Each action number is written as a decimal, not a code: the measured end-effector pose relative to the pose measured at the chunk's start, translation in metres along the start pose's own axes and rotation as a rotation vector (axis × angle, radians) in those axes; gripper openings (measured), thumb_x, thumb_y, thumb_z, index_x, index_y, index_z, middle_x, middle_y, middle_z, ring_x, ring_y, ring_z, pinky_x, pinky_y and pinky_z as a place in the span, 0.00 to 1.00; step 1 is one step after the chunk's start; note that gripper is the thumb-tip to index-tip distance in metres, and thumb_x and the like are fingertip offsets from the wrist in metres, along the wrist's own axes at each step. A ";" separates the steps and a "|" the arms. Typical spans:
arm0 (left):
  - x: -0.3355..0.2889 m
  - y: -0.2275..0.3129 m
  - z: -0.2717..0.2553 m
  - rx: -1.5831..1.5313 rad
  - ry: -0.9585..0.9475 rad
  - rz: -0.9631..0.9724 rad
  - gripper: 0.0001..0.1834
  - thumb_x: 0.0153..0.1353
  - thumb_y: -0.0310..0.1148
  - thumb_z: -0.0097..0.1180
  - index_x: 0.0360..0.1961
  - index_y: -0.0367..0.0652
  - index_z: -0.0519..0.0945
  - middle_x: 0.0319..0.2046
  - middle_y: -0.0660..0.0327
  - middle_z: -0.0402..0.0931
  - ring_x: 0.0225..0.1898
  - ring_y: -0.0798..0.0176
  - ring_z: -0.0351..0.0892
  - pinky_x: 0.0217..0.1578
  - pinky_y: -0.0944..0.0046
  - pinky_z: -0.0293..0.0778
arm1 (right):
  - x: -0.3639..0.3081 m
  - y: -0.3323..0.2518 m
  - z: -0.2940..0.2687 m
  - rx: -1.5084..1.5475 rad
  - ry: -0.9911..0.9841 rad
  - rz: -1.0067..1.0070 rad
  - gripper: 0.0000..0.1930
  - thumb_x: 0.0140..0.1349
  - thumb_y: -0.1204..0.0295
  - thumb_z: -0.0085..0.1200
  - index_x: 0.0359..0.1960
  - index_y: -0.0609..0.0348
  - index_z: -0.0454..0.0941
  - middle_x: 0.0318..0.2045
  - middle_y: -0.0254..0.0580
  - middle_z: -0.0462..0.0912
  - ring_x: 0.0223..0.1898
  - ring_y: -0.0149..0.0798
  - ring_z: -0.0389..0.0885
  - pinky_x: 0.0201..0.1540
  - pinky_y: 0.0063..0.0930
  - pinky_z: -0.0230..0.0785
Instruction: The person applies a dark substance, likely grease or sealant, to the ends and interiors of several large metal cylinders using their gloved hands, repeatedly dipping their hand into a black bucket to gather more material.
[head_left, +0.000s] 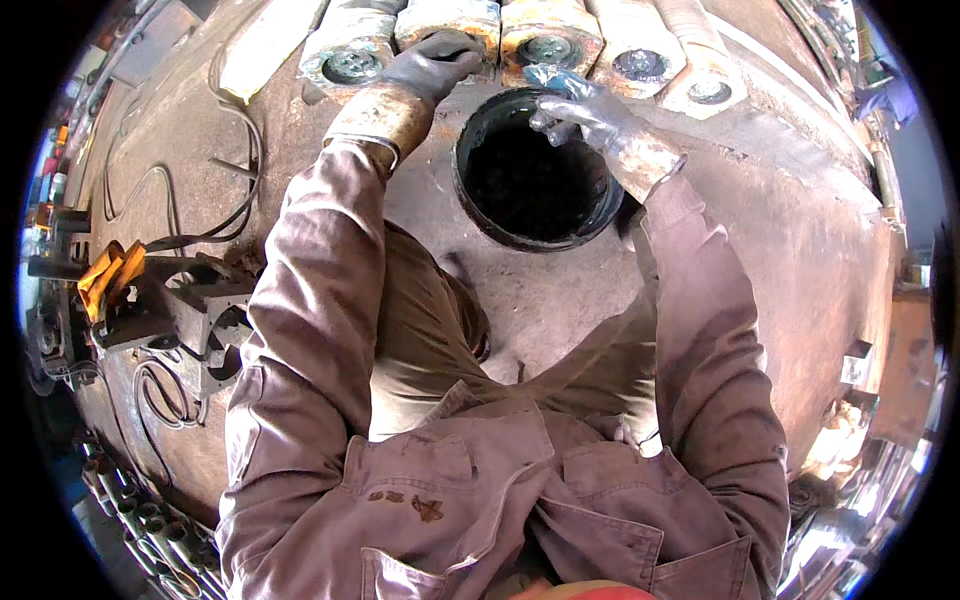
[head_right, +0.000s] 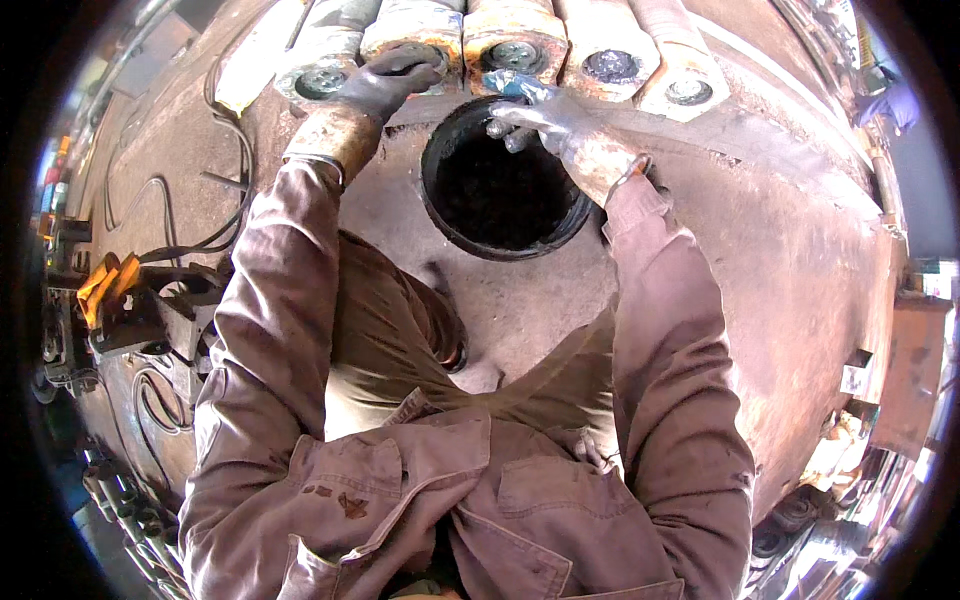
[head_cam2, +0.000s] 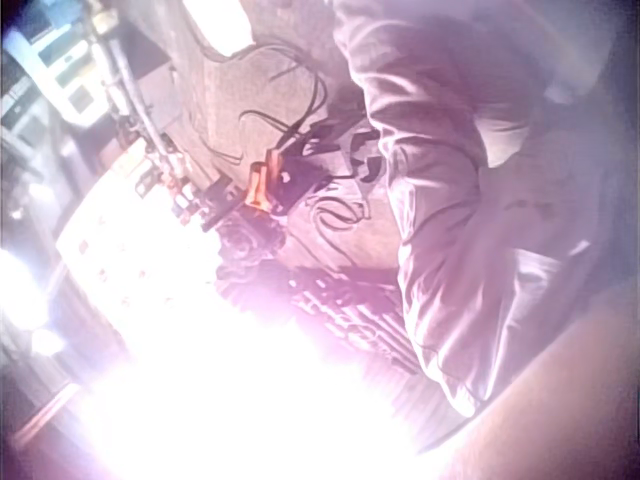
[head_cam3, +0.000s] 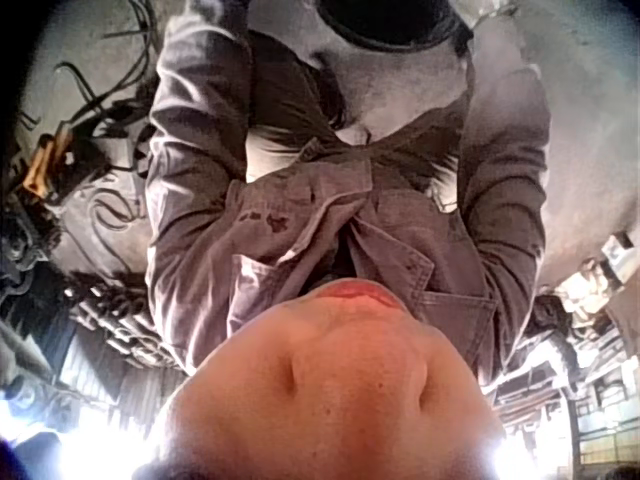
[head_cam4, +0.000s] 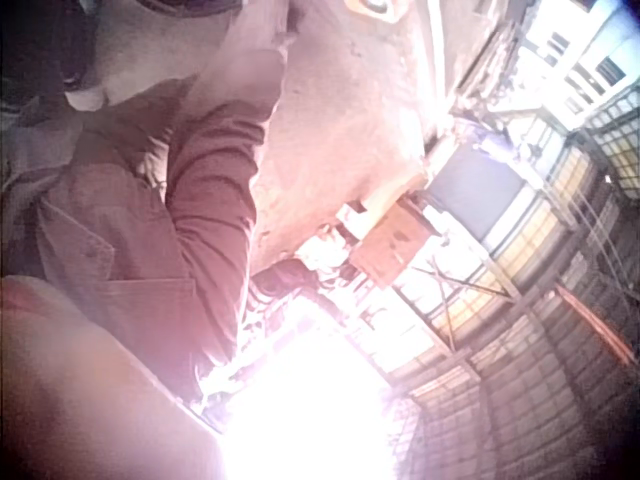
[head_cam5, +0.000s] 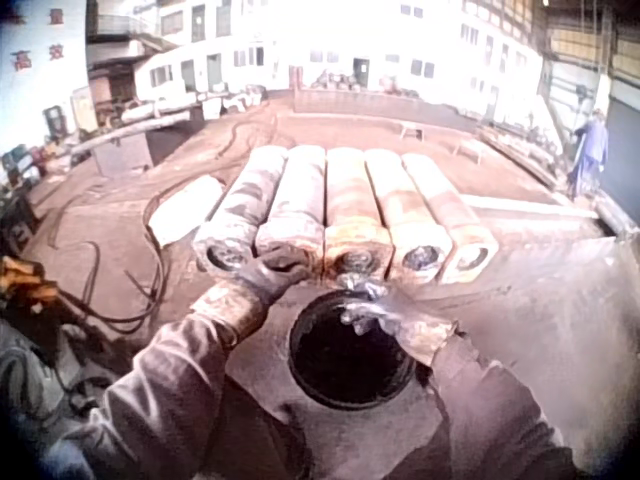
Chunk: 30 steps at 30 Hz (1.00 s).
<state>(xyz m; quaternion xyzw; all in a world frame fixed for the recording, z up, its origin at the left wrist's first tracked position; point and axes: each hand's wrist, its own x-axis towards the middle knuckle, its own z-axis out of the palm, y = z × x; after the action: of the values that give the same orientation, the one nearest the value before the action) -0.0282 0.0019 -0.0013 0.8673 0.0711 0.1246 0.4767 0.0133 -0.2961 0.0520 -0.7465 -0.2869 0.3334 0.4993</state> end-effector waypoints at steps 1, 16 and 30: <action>0.000 0.001 0.001 -0.001 0.003 0.001 0.20 0.66 0.46 0.71 0.58 0.58 0.90 0.56 0.66 0.88 0.60 0.66 0.83 0.65 0.62 0.75 | -0.002 0.000 0.001 0.007 -0.015 0.000 0.46 0.65 0.39 0.63 0.74 0.62 0.69 0.62 0.61 0.84 0.63 0.59 0.83 0.66 0.43 0.73; 0.036 -0.048 0.010 0.178 0.140 0.224 0.18 0.65 0.47 0.71 0.51 0.52 0.90 0.52 0.63 0.89 0.56 0.62 0.85 0.61 0.60 0.78 | 0.010 -0.019 0.087 -1.397 -0.475 0.377 0.28 0.62 0.51 0.65 0.57 0.59 0.85 0.51 0.54 0.90 0.54 0.48 0.89 0.58 0.39 0.79; 0.000 -0.031 -0.032 0.146 0.078 -0.133 0.24 0.65 0.55 0.68 0.60 0.62 0.88 0.57 0.65 0.88 0.59 0.64 0.85 0.63 0.63 0.77 | -0.020 0.008 0.149 -1.396 -0.505 -0.404 0.12 0.53 0.64 0.67 0.37 0.54 0.90 0.40 0.48 0.91 0.44 0.50 0.90 0.47 0.46 0.81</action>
<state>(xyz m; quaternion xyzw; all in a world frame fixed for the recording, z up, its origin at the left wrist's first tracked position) -0.0378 0.0442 -0.0113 0.8875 0.1560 0.1208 0.4165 -0.1149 -0.2321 0.0070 -0.7230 -0.6668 0.1377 -0.1172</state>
